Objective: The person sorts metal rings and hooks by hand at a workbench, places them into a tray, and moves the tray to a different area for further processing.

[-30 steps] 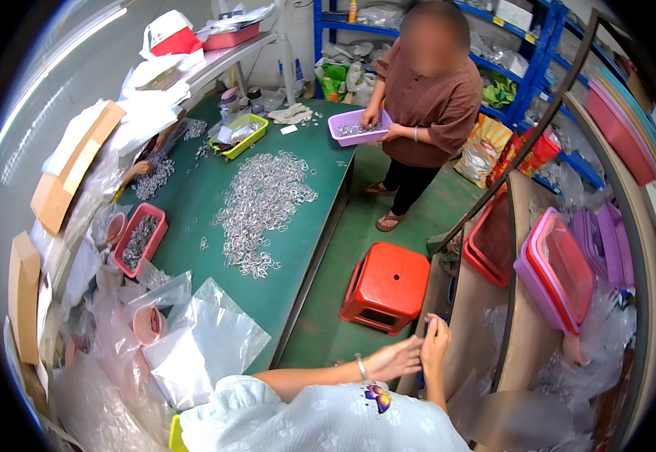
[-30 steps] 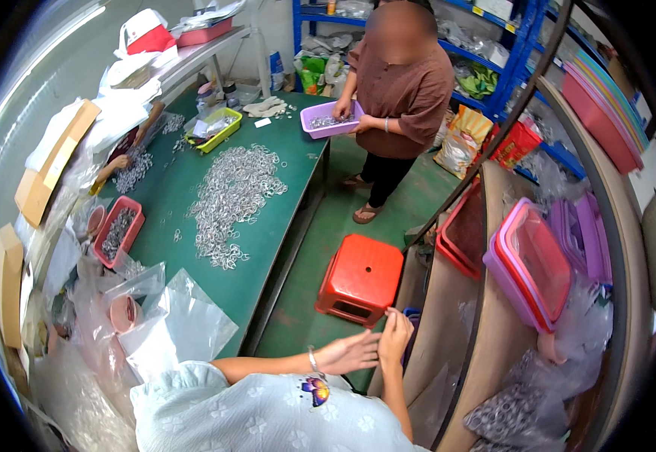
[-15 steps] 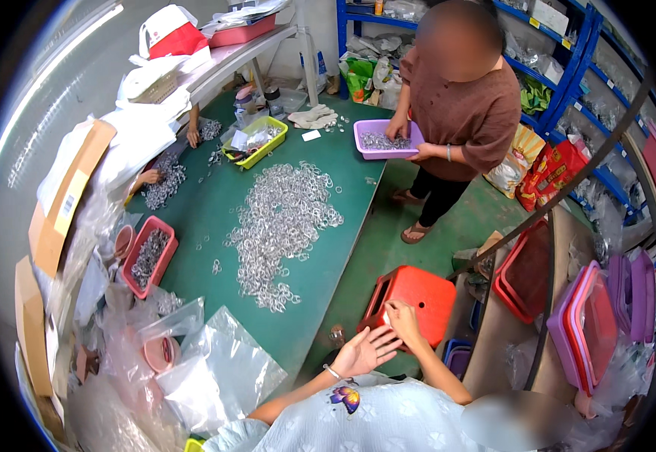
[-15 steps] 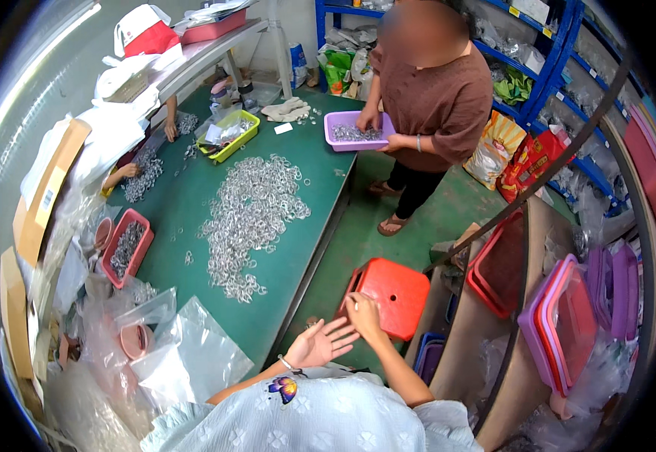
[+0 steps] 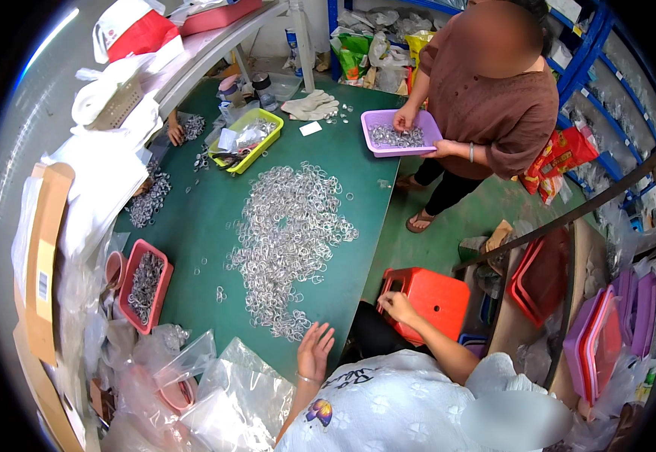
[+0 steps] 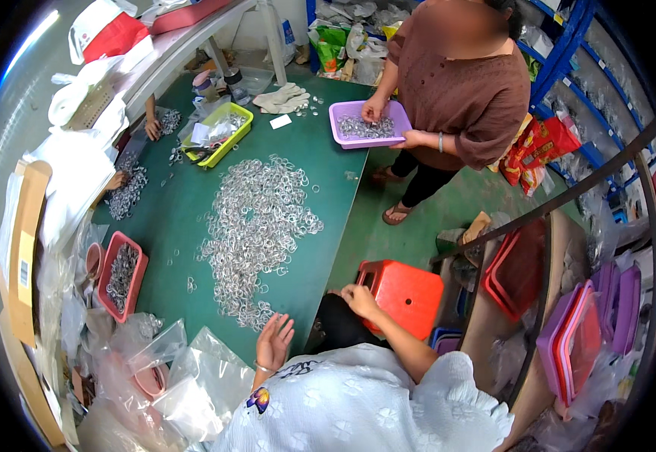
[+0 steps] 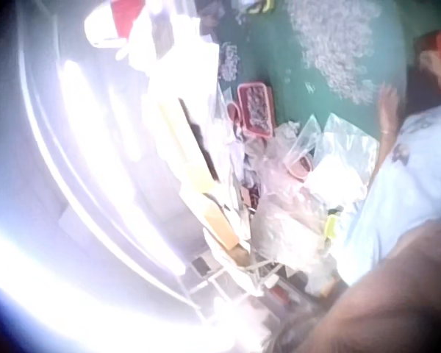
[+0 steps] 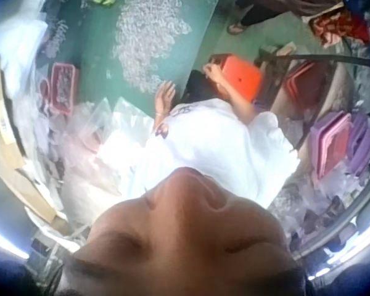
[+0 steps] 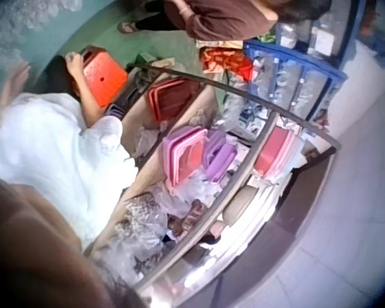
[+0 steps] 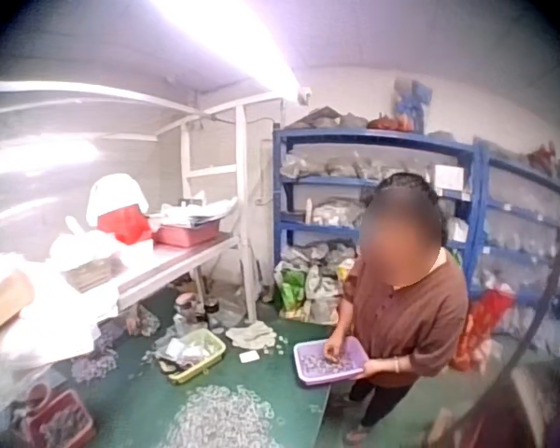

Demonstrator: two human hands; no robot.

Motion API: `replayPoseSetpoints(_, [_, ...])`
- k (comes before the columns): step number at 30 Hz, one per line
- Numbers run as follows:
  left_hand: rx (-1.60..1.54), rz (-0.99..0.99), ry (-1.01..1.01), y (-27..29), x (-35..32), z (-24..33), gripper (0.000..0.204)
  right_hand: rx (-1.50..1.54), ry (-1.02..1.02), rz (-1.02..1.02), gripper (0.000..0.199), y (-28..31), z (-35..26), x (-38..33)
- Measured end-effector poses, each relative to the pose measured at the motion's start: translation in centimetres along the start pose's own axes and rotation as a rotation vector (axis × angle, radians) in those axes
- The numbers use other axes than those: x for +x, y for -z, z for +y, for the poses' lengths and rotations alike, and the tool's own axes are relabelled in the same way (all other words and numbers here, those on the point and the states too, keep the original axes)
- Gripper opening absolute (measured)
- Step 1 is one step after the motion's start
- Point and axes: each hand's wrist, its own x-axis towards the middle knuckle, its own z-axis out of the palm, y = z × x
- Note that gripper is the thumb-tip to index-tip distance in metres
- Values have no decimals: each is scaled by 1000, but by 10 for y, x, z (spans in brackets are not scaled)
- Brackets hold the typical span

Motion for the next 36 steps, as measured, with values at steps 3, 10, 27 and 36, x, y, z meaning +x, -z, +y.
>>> replayPoseSetpoints(3, [-39,96,-17,17,6,7,41,28,0,90,16,23,-7,57])
replayPoseSetpoints(10, [-90,235,-85,3,58,6,39,171,164,527,14,138,-32,233])
replayPoseSetpoints(27, [-39,346,76,-154,219,-6,35,-503,138,486,6,218,-2,497])
replayPoseSetpoints(36, [-61,351,104,-160,245,-3,34,1524,-371,-57,6,248,-39,448])
